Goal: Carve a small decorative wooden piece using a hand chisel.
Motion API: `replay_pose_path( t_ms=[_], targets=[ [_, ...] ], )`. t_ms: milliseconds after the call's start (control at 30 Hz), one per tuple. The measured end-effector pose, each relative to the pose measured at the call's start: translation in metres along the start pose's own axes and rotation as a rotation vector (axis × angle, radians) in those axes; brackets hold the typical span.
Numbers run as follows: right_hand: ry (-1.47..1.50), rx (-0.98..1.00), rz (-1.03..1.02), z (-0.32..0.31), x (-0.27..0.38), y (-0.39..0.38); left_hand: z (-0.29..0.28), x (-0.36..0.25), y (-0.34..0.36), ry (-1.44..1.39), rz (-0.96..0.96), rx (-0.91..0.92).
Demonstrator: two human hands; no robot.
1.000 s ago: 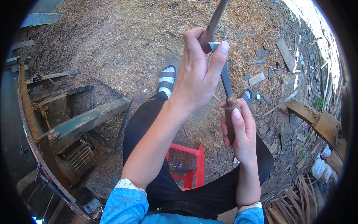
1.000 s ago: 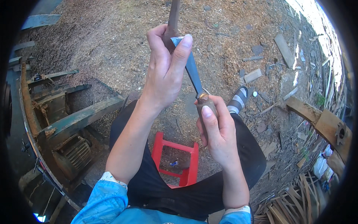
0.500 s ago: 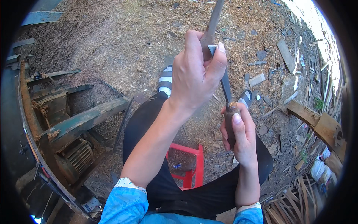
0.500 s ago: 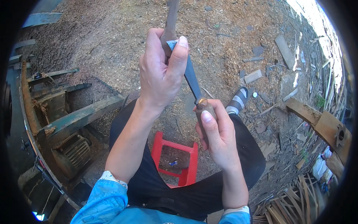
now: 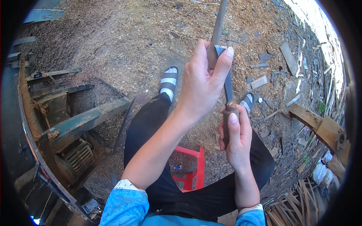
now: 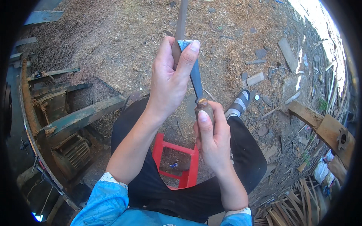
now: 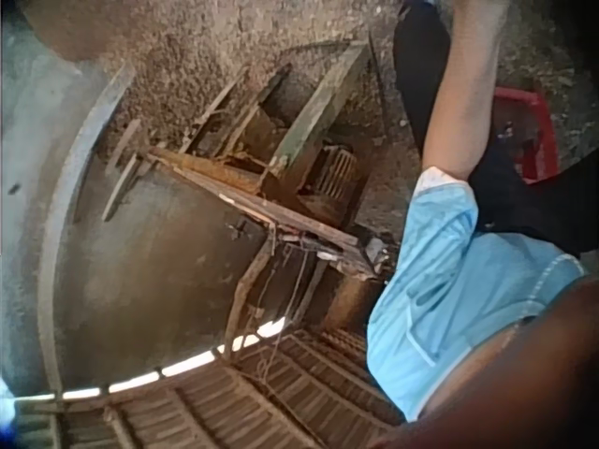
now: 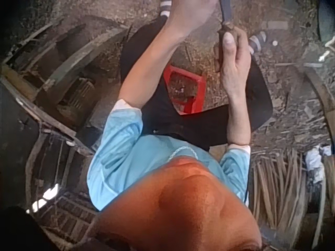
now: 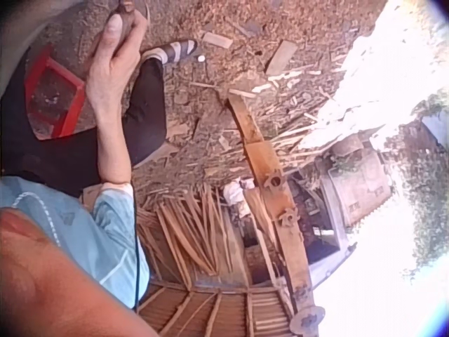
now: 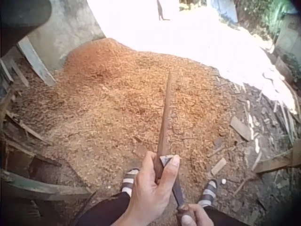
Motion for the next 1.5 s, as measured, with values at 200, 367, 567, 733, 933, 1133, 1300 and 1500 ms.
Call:
replay_pose_path(
  t_ms=[200,367,567,733,933,1133,1300,1500],
  targets=[
    [0.056,0.175,0.098,-0.011,0.012,-0.002,-0.011,-0.008,0.003,-0.006,0.073,-0.022],
    [0.021,0.176,0.052,-0.014,0.008,-0.003,-0.010,-0.014,0.001,0.088,0.050,-0.004],
    [0.035,0.112,0.057,-0.009,0.011,0.000,-0.001,-0.005,0.000,-0.122,-0.074,0.032],
    [0.020,0.168,0.090,-0.013,0.013,-0.001,-0.014,-0.002,0.006,-0.009,-0.034,0.015],
    [0.006,0.213,0.085,-0.014,0.017,-0.003,-0.017,-0.014,0.005,0.153,0.210,0.002],
    [-0.139,0.162,0.003,-0.014,0.019,-0.007,-0.019,-0.021,0.002,0.240,0.338,-0.018],
    [-0.138,0.064,-0.021,0.000,0.015,-0.015,-0.016,-0.021,-0.001,0.228,0.324,-0.039],
    [-0.235,-0.094,-0.148,0.009,0.001,-0.019,-0.010,-0.021,-0.007,0.200,0.151,-0.041]
  ],
)
Point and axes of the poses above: each hand's wrist, its own y-axis towards the middle knuckle, its own z-axis out of the palm, x = y × z, the point moved 3 cm from there along y, towards the middle knuckle, and after that the axes turned 2 degrees about -x, right-handed, at the moved point
